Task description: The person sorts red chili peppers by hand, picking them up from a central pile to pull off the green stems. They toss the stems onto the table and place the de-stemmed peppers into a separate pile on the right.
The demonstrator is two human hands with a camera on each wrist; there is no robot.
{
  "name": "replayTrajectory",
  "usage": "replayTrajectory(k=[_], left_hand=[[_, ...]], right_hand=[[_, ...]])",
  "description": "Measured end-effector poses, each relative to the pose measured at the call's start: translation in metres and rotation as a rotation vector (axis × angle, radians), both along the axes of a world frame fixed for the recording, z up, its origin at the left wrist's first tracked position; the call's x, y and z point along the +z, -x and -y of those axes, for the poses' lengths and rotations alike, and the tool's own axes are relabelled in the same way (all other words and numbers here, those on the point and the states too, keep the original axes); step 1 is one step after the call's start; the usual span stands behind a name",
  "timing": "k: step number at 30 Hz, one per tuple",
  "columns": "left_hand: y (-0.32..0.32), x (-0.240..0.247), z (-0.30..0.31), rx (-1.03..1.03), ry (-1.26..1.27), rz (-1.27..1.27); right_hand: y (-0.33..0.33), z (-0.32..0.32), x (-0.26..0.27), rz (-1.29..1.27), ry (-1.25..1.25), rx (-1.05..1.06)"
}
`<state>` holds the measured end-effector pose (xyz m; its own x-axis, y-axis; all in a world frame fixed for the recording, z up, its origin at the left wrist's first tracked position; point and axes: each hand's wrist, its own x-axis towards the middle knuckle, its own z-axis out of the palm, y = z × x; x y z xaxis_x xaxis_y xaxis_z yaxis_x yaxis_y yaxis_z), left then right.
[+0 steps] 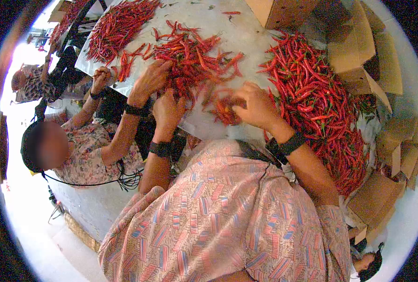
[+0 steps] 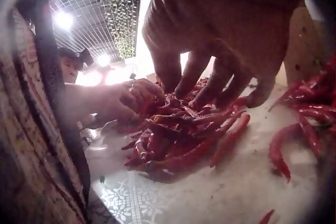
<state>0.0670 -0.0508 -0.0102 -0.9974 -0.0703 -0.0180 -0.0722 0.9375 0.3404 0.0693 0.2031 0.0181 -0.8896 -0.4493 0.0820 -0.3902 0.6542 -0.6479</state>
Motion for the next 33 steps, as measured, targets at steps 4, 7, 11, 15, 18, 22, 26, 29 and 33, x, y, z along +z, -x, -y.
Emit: replayTrajectory(k=[4,7,11,15,18,22,26,29,33], left_hand=[[0.005,-0.002,-0.001,0.008,-0.060,0.023],[0.003,0.002,-0.005,-0.027,-0.379,-0.136],[-0.002,0.016,-0.023,-0.028,-0.798,0.180],[-0.008,0.038,-0.043,-0.213,-0.972,0.335],[-0.007,0.029,-0.049,-0.341,-0.939,0.302],[-0.007,0.026,-0.051,-0.414,-1.004,0.258],[-0.010,0.027,-0.053,-0.246,-1.144,0.346],[-0.009,0.028,-0.053,-0.232,-1.085,0.243],[-0.008,0.028,-0.043,-0.264,-0.620,-0.034]], right_hand=[[0.002,0.001,-0.001,-0.003,0.004,-0.021],[0.004,0.004,0.004,0.127,0.048,-0.090],[0.009,0.017,0.026,0.427,0.329,-0.179],[0.017,0.018,0.009,0.398,0.454,-0.144],[0.018,0.019,0.019,0.568,0.529,-0.090],[0.017,0.014,0.012,0.588,0.519,-0.111],[0.014,0.016,0.022,0.609,0.475,-0.123],[0.014,0.018,0.012,0.516,0.478,-0.094],[0.012,0.025,0.029,0.518,0.420,-0.101]])
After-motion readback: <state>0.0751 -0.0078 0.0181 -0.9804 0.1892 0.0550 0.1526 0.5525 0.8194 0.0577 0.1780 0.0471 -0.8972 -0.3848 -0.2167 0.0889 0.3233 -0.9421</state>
